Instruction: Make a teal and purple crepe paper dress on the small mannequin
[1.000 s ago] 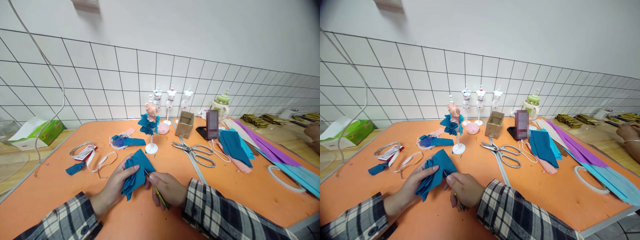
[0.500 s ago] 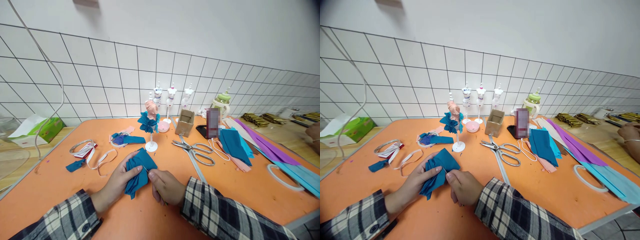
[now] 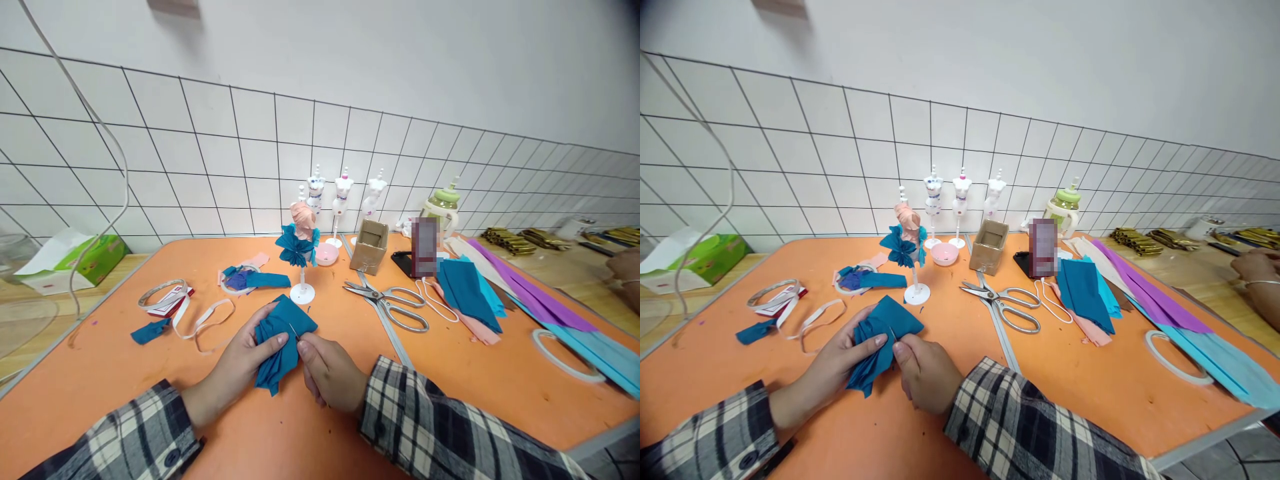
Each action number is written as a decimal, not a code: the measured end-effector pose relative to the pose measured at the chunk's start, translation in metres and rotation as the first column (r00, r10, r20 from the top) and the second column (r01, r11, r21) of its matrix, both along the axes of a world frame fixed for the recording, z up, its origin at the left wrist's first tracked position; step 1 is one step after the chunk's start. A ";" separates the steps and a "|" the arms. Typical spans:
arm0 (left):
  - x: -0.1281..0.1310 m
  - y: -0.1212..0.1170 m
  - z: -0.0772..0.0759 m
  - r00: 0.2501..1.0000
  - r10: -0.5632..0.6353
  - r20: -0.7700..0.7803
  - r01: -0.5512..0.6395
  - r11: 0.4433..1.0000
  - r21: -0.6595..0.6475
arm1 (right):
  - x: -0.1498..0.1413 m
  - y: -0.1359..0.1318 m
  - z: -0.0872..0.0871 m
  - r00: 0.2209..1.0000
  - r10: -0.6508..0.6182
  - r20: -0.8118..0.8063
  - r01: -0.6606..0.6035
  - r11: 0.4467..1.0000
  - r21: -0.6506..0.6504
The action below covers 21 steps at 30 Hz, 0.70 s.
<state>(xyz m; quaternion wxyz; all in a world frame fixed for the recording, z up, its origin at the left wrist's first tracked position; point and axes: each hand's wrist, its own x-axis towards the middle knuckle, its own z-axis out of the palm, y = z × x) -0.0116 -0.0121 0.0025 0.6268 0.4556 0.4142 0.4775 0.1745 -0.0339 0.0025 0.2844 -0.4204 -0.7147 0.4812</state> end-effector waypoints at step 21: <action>-0.001 -0.004 0.014 0.984 0.078 -0.161 -0.065 0.994 0.083 | 0.006 0.002 0.006 0.994 0.105 -0.042 -0.106 0.994 -0.037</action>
